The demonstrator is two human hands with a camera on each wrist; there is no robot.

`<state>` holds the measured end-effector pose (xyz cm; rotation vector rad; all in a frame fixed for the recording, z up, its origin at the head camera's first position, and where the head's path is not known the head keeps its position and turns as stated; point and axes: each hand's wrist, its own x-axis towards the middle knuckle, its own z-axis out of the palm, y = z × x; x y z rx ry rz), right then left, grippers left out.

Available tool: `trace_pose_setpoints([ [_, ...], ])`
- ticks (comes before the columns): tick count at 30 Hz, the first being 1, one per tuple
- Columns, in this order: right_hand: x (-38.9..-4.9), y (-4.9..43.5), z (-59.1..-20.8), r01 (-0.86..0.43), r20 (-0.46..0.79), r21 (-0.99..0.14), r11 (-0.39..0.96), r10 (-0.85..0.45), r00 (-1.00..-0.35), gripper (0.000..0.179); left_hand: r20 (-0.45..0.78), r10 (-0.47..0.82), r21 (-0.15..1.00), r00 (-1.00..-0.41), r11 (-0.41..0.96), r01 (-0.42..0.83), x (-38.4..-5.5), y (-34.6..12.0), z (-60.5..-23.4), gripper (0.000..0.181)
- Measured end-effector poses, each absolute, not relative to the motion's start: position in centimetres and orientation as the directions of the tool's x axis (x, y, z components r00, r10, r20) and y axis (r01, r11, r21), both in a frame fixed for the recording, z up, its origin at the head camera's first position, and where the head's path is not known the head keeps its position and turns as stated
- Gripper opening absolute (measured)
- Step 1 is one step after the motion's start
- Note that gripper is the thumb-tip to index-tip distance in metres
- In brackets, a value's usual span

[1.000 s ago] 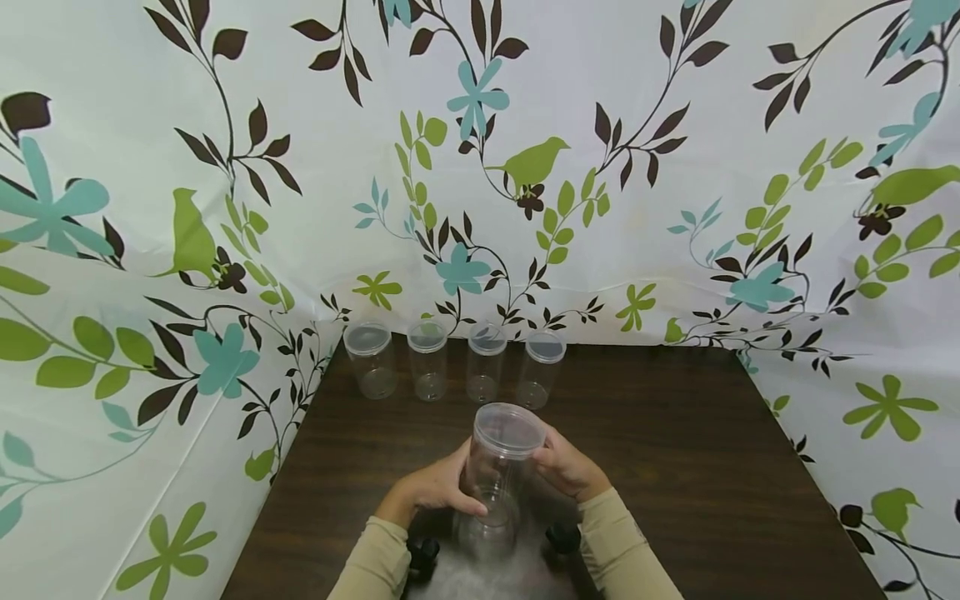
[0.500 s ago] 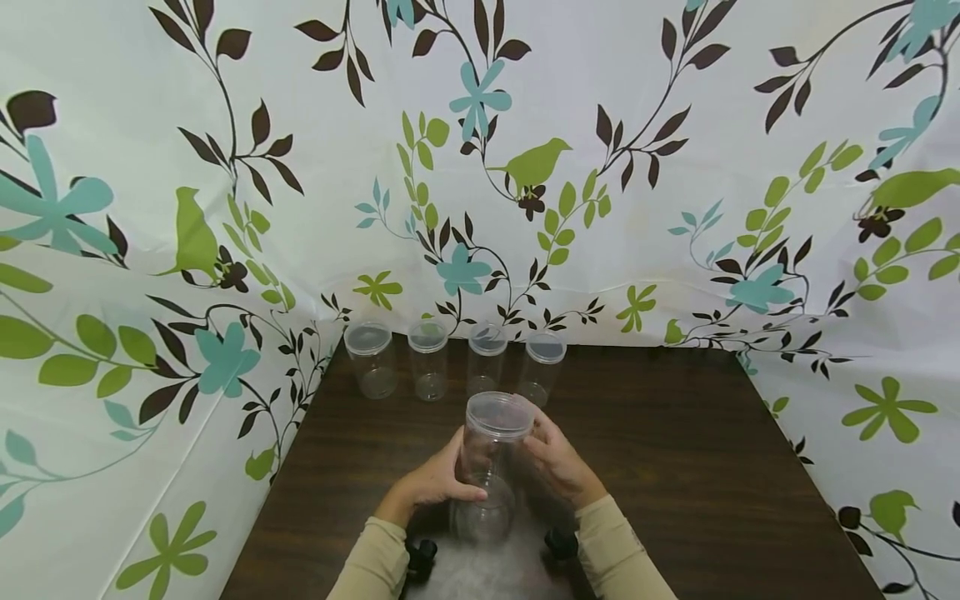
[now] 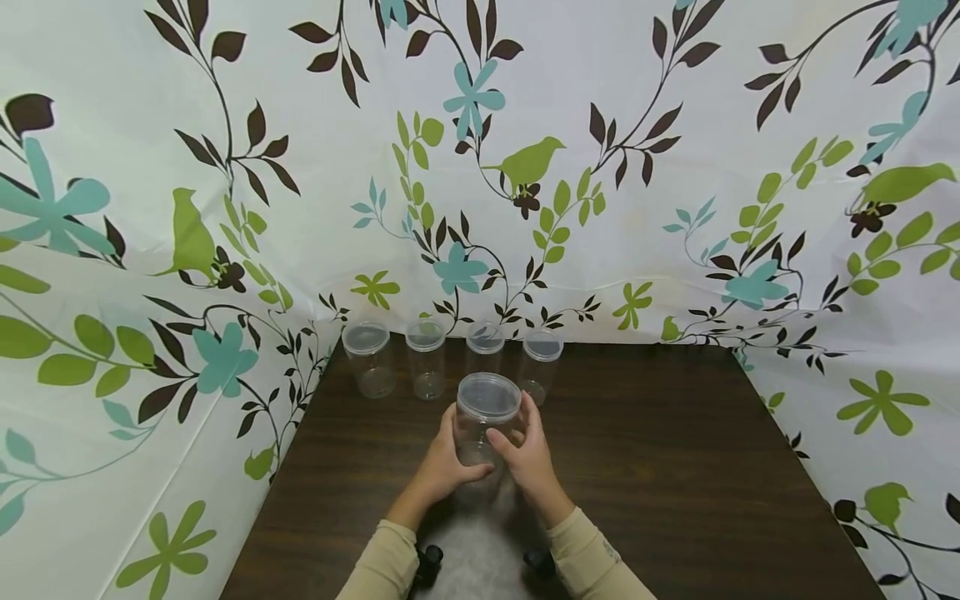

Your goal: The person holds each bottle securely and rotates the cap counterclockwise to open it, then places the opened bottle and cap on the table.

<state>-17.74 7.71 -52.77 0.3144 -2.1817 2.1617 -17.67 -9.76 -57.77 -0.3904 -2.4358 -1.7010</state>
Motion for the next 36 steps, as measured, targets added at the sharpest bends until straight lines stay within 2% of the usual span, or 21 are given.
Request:
trace_pose_setpoints([
  [6,-17.4,6.7,-52.2,-0.155,0.155,-0.985,0.073,-0.005,-0.988,0.098,0.317,0.102,0.844,-0.943,0.423,0.330,-17.4,-8.8,-57.6,0.120],
  [13,-17.5,6.7,-52.2,-0.162,0.170,-0.979,0.126,0.057,-0.984,0.084,0.317,0.127,0.836,-0.940,0.430,0.340,-17.1,-8.8,-57.4,0.120],
  [16,-17.6,7.4,-52.0,-0.170,0.168,-0.983,0.073,-0.022,-0.985,0.081,0.289,0.166,0.850,-0.943,0.408,0.332,-16.9,-9.2,-57.3,0.121],
  [19,-18.0,8.6,-52.1,-0.177,0.181,-0.983,-0.037,-0.164,-0.970,0.079,0.237,0.234,0.882,-0.943,0.354,0.310,-16.8,-9.8,-57.1,0.121],
  [24,-19.0,11.0,-52.8,-0.189,0.277,-0.952,-0.239,-0.416,-0.866,0.079,0.115,0.398,0.930,-0.910,0.279,0.239,-16.5,-10.7,-56.7,0.123],
  [27,-19.4,12.0,-53.1,-0.147,0.312,-0.932,-0.333,-0.524,-0.792,0.084,0.080,0.490,0.943,-0.868,0.246,0.225,-16.4,-11.2,-56.3,0.126],
  [30,-19.6,12.5,-53.3,-0.081,0.314,-0.921,-0.382,-0.601,-0.735,0.088,0.071,0.607,0.978,-0.791,0.113,0.174,-16.4,-11.5,-56.1,0.123],
  [34,-19.8,12.8,-53.6,-0.042,0.303,-0.921,-0.386,-0.646,-0.701,0.089,0.089,0.715,0.996,-0.693,-0.076,0.050,-16.5,-11.4,-56.2,0.113],
  [36,-19.9,12.8,-53.7,-0.027,0.296,-0.922,-0.387,-0.655,-0.696,0.089,0.101,0.718,0.994,-0.689,-0.100,0.042,-16.6,-11.3,-56.4,0.113],
])
